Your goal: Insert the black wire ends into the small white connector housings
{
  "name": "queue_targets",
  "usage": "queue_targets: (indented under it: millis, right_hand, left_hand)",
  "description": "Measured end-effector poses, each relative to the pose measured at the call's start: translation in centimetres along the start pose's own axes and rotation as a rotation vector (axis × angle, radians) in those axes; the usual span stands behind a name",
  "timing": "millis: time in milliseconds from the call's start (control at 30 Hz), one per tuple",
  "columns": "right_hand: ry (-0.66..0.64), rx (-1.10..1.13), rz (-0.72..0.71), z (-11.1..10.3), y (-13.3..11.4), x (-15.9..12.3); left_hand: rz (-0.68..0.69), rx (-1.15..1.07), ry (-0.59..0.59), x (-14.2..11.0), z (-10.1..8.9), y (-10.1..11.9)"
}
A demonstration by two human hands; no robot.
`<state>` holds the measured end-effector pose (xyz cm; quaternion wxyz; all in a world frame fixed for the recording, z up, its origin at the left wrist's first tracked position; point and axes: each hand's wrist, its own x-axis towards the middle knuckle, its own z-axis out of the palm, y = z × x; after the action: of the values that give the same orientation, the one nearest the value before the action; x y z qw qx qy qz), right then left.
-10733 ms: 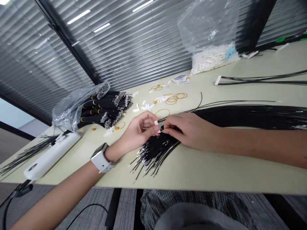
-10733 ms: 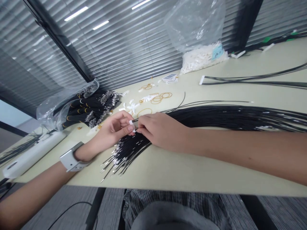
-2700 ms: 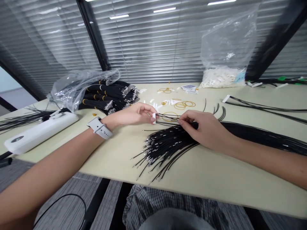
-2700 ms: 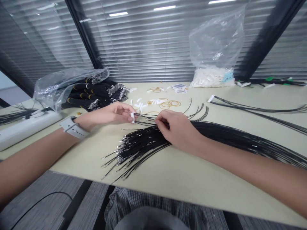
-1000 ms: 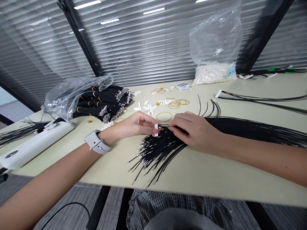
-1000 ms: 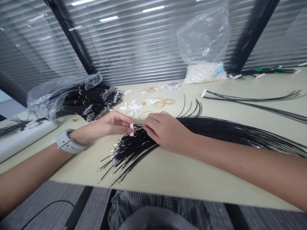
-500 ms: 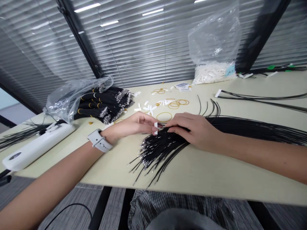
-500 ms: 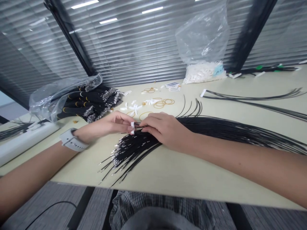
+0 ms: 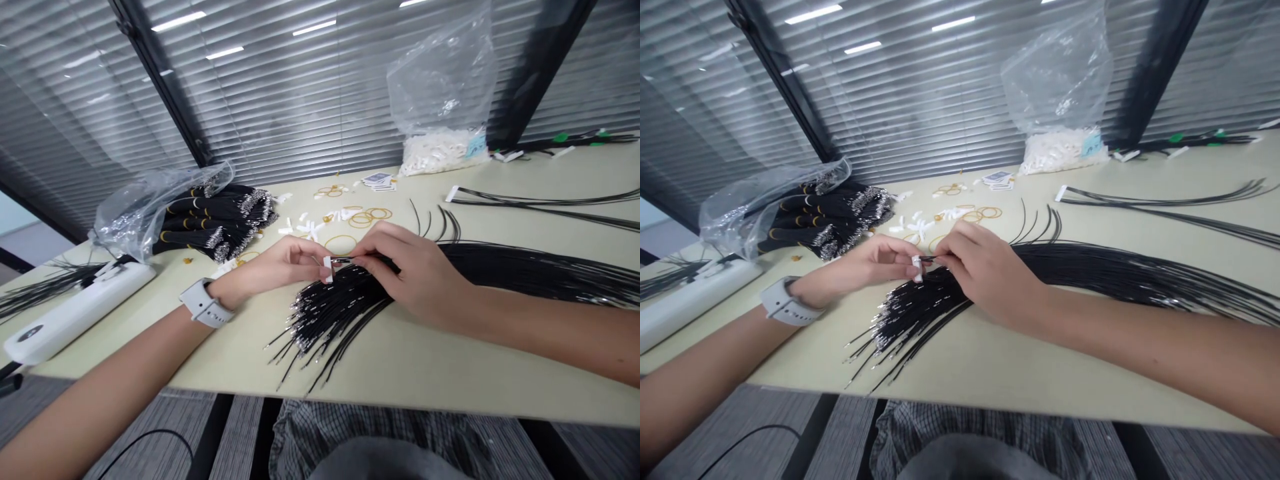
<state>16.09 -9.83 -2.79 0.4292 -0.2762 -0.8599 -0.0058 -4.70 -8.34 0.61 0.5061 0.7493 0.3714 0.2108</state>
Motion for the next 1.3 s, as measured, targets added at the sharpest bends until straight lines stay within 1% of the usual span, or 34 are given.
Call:
queue_targets:
  millis: [100,200,467,667,933,1167,1300]
  right_hand:
    - [-0.023,0.032,0.033,0.2,0.2,-0.1]
    - [-0.033,0.051,0.065,0.2,0.3,-0.2]
    - [-0.035,0.074,0.078,0.3,0.6,-0.2]
    - [-0.041,0.07,0.081,0.4,0.5,-0.3]
    - [-0.045,0.07,0.075,0.3,0.4,-0.3]
    - [-0.039,0.079,0.068,0.2,0.4,-0.2]
    - [-0.038,0.04,0.042,0.4,0.5,-0.2]
  left_hand:
    - [0.034,-0.018,-0.024,-0.1,0.1,-0.2]
    - [0.041,-0.026,-0.027,-0.1,-0.1,-0.7]
    - [0.079,-0.039,-0.047,0.0,-0.4,-1.1]
    - [0.044,-0.037,-0.028,-0.1,-0.4,-1.1]
    - [0.045,-0.015,-0.026,0.0,-0.1,-0.9]
    - [0.021,0.018,0.026,-0.1,0.2,-0.2]
    - [-0.019,0.007,0.038,-0.1,0.4,-0.1]
